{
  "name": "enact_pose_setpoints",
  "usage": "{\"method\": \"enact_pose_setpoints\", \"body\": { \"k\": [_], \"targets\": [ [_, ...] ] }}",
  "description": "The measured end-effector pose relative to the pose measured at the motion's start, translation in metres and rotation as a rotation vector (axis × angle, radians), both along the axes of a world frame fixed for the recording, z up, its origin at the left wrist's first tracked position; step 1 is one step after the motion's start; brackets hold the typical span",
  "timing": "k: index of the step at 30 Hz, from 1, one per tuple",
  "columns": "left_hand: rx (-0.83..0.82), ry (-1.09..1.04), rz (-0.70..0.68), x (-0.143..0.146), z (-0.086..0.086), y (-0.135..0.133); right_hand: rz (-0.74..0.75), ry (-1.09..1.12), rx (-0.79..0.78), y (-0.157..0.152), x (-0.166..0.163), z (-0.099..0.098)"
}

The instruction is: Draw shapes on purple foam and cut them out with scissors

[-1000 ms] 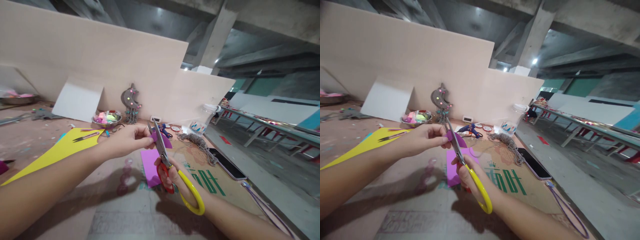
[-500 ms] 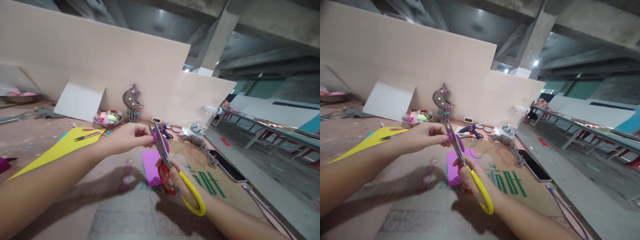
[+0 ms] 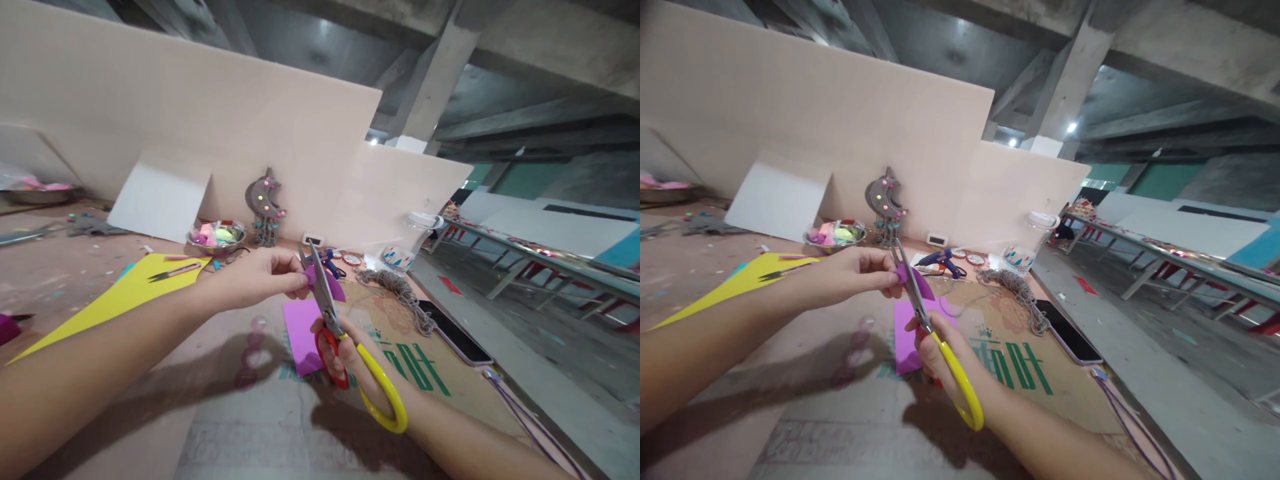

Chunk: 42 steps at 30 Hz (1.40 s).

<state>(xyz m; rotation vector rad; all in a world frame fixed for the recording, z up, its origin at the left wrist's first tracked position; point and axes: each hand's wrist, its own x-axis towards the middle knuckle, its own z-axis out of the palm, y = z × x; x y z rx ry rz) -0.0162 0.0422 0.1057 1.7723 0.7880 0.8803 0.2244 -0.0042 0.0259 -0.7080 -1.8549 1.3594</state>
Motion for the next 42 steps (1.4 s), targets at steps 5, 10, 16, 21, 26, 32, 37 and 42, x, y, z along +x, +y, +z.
{"method": "enact_pose_setpoints", "body": {
  "k": [5,10,16,21,26,32,37,42],
  "targets": [
    [0.014,0.014,-0.011,0.002,-0.001,-0.002,-0.005,-0.041,0.049,0.000,0.000,0.001],
    [0.028,0.042,-0.004,0.002,0.001,-0.001,-0.024,-0.019,0.060,0.001,0.001,-0.002],
    [0.042,0.063,-0.001,0.001,0.003,-0.002,0.019,-0.020,0.046,0.000,0.002,0.001],
    [0.043,0.112,0.022,-0.001,0.006,-0.003,0.012,-0.025,0.045,0.000,0.003,0.001],
    [0.046,0.095,0.025,-0.002,0.007,-0.003,0.007,-0.031,0.029,0.000,0.003,0.002],
    [0.053,0.096,0.023,-0.002,0.010,-0.004,-0.002,-0.036,0.003,0.001,0.004,0.001],
    [0.049,0.120,0.045,-0.004,0.012,-0.004,-0.034,-0.033,-0.003,0.003,0.004,-0.003],
    [0.050,0.126,0.066,-0.006,0.012,-0.003,-0.024,-0.059,0.001,0.002,0.004,0.000]
  ]
}}
